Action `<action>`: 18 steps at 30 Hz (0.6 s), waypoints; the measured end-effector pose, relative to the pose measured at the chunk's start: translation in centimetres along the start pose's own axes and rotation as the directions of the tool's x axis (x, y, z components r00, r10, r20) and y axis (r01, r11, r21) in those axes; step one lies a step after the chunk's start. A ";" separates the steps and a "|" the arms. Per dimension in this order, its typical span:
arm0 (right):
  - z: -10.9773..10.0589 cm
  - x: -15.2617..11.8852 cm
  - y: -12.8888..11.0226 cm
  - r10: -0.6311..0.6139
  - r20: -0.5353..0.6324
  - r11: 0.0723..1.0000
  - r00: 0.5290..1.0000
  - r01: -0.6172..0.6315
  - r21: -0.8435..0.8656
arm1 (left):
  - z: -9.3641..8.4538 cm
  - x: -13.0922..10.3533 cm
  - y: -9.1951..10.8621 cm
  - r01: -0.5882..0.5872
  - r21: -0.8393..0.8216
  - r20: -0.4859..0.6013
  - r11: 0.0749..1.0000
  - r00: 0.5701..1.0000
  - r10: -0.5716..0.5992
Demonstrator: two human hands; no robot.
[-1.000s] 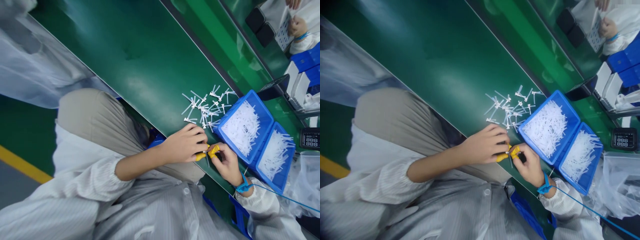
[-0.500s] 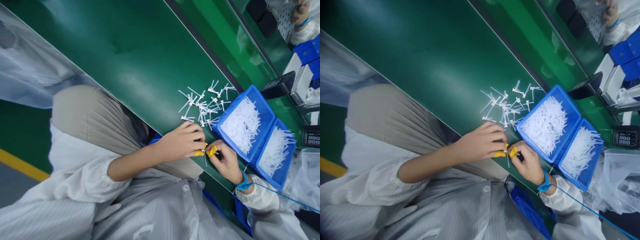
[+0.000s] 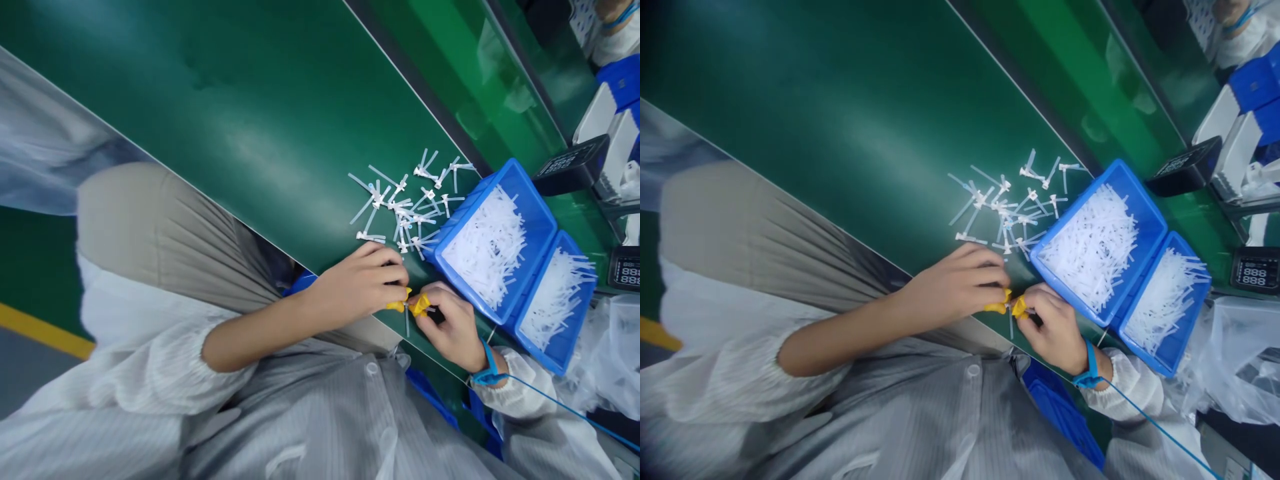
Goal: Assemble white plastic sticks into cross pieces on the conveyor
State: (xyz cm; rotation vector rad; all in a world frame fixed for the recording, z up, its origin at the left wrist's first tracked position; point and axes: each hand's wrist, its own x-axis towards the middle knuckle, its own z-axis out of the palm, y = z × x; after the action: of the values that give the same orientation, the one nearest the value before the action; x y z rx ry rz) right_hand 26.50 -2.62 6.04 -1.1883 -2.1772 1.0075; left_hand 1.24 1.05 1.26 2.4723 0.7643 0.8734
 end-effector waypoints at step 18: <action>-0.3 0.6 -2.2 -0.008 0.137 0.958 0.990 0.047 -0.284 | 0.7 0.1 -0.1 0.028 -0.008 0.013 1.000 1.000 -0.028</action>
State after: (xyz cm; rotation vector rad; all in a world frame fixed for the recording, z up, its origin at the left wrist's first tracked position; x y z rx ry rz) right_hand 25.26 -2.78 8.00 -1.2414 -2.5063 0.7987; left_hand 1.69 1.10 0.75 2.4516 0.7874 0.8480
